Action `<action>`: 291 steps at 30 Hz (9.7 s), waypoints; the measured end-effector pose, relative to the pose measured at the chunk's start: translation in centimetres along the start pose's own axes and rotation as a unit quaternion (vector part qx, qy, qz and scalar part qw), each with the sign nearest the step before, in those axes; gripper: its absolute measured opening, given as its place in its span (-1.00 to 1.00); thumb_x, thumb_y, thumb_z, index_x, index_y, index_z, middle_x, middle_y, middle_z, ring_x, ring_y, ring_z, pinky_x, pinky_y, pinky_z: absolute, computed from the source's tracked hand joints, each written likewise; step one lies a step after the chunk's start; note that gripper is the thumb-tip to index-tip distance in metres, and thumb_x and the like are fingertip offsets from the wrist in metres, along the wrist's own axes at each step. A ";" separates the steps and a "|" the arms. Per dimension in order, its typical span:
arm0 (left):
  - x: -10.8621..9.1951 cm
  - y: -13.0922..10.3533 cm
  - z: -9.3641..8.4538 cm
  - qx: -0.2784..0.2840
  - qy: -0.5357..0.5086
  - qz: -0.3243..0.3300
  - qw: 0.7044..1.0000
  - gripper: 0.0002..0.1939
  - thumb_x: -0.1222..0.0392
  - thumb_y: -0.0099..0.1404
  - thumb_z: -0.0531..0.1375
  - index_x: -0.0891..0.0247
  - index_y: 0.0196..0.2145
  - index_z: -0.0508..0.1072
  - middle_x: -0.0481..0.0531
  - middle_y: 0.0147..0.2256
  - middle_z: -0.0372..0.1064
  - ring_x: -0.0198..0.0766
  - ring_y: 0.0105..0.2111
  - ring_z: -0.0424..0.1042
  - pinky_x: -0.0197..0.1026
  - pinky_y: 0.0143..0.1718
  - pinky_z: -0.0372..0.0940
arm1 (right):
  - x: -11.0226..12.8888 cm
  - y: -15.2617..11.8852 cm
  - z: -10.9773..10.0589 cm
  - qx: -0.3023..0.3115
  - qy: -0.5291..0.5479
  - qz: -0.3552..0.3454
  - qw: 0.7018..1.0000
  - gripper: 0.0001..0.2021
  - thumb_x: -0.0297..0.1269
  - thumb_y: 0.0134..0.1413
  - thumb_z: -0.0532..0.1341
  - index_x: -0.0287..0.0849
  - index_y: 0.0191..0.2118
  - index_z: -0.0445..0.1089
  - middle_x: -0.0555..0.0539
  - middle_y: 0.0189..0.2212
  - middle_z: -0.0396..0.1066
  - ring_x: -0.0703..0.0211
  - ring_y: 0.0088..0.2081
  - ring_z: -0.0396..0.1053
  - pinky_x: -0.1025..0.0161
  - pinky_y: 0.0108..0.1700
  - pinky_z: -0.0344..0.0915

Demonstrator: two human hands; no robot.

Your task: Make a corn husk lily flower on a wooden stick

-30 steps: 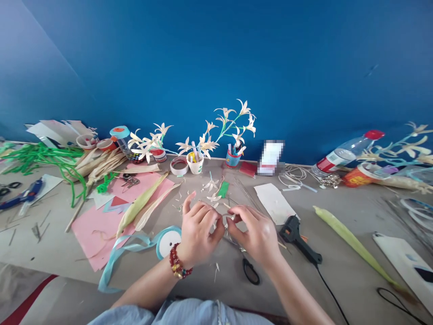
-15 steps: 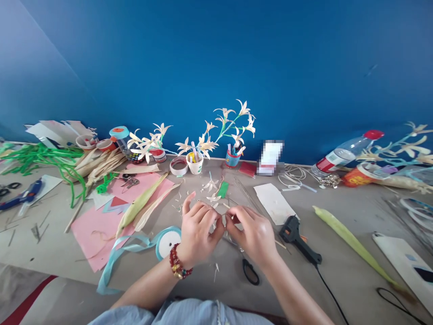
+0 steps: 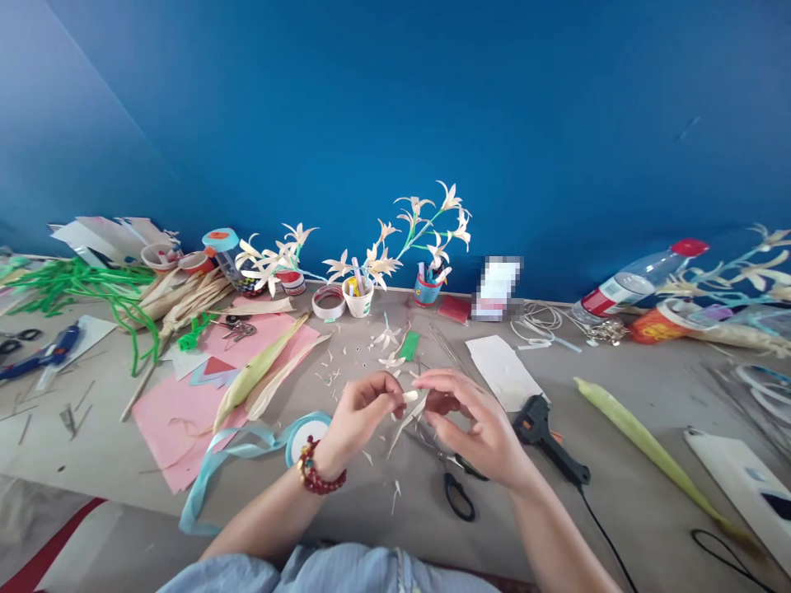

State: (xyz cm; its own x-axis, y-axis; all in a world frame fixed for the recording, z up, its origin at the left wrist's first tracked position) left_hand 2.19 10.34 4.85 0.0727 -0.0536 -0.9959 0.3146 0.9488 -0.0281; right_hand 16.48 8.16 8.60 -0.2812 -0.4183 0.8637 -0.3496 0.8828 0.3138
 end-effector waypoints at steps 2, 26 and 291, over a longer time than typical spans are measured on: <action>1.3 0.1 0.7 0.041 -0.104 -0.072 0.991 -0.90 0.23 0.13 0.18 0.27 -0.51 0.38 -0.06 -0.58 0.26 -0.31 -0.51 0.27 -0.24 -0.38 0.18 | 0.4 0.4 0.4 0.024 0.046 0.001 0.999 -0.78 -0.41 0.20 0.17 -0.08 -0.06 0.41 -0.14 -0.09 0.41 0.18 -0.24 0.43 0.26 -0.24 0.42; -0.5 0.0 0.8 0.010 0.077 0.085 0.993 -0.78 0.04 0.24 0.24 0.26 -0.40 0.41 0.06 -0.33 0.39 -0.17 -0.25 0.35 -0.15 -0.12 0.24 | -5.9 -1.4 2.7 -0.126 0.388 0.304 0.861 -0.68 -0.11 -0.17 0.45 -0.22 -0.56 0.39 0.14 -0.71 0.15 0.45 -0.68 -0.05 0.40 -0.63 -0.16; 0.6 -1.1 2.7 0.113 -0.201 -0.020 0.973 -0.77 0.14 0.17 0.35 0.32 -0.45 0.43 -0.03 -0.44 0.29 -0.34 -0.40 0.26 -0.29 -0.31 0.16 | -2.3 -1.2 2.4 -0.013 0.268 0.205 0.941 -0.86 -0.28 0.02 0.24 -0.18 -0.48 0.32 0.09 -0.58 0.21 0.34 -0.58 0.15 0.37 -0.53 0.13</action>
State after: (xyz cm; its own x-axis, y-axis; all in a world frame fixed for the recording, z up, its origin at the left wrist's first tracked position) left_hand 4.44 8.46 4.54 0.4060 -0.2490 -0.8793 0.5221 0.8529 -0.0004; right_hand 15.38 7.55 5.25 0.1064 0.1209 0.9870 -0.2861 0.9543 -0.0860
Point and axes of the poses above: each hand's wrist, its own y-axis towards the middle knuckle, its own z-axis out of the palm, x = y × z, the point moved 8 cm from there along y, towards the middle knuckle
